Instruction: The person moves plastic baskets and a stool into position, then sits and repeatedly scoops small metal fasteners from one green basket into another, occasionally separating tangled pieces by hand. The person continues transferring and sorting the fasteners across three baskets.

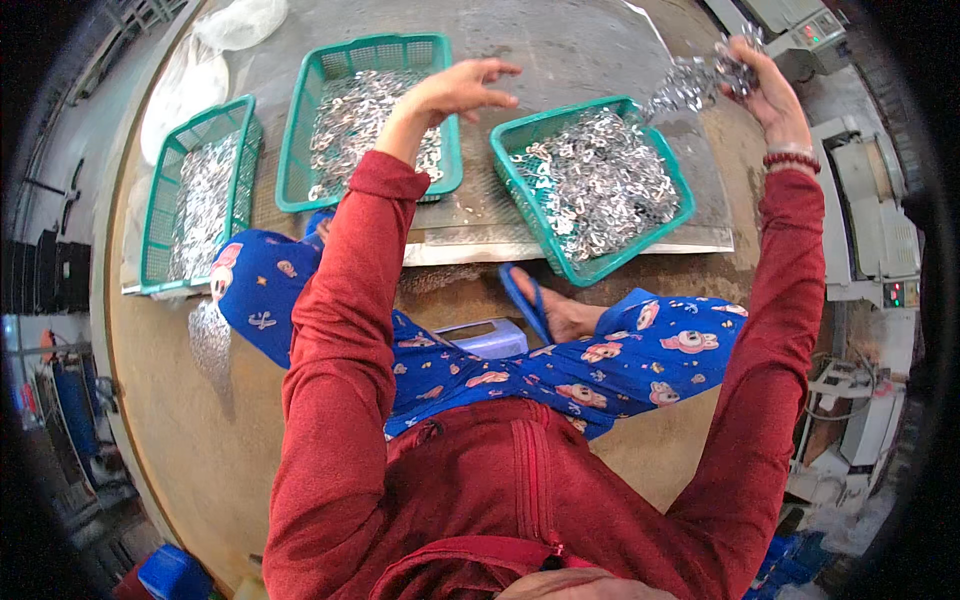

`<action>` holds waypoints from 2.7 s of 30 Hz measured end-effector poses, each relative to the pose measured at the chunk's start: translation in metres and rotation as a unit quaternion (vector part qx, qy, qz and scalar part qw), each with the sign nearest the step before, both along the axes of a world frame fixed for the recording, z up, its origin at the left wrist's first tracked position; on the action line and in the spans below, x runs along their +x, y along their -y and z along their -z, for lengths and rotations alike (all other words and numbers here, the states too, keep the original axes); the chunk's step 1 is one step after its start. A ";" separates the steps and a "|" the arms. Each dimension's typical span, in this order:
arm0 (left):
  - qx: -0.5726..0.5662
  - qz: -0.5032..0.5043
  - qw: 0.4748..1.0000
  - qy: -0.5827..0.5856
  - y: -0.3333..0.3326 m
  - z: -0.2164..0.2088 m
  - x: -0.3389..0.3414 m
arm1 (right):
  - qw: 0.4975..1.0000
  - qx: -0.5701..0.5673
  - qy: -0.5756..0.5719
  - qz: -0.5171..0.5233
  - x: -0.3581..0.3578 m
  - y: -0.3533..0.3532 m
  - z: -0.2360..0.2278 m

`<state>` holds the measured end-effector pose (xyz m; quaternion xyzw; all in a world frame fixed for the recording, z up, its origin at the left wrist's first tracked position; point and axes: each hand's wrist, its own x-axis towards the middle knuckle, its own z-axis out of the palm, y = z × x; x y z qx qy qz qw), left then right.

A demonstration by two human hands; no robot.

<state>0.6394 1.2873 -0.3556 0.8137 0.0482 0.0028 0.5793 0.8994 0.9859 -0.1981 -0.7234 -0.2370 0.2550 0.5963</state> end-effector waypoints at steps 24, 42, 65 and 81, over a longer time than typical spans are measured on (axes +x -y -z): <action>-0.584 -0.105 0.743 0.311 -0.101 0.021 -0.063 | 0.927 -0.030 -0.129 -0.351 -0.121 -0.298 0.055; -0.560 -0.324 0.761 0.057 -0.115 0.153 -0.030 | 0.839 0.002 -0.495 -0.226 -0.099 -0.322 0.337; -0.624 -0.296 0.692 0.210 -0.105 0.146 -0.032 | 0.896 0.077 -0.383 -0.212 -0.134 -0.314 0.251; 0.361 -0.307 0.852 -0.222 -0.361 0.227 -0.124 | 0.936 -0.027 -0.282 -0.207 -0.084 -0.338 0.296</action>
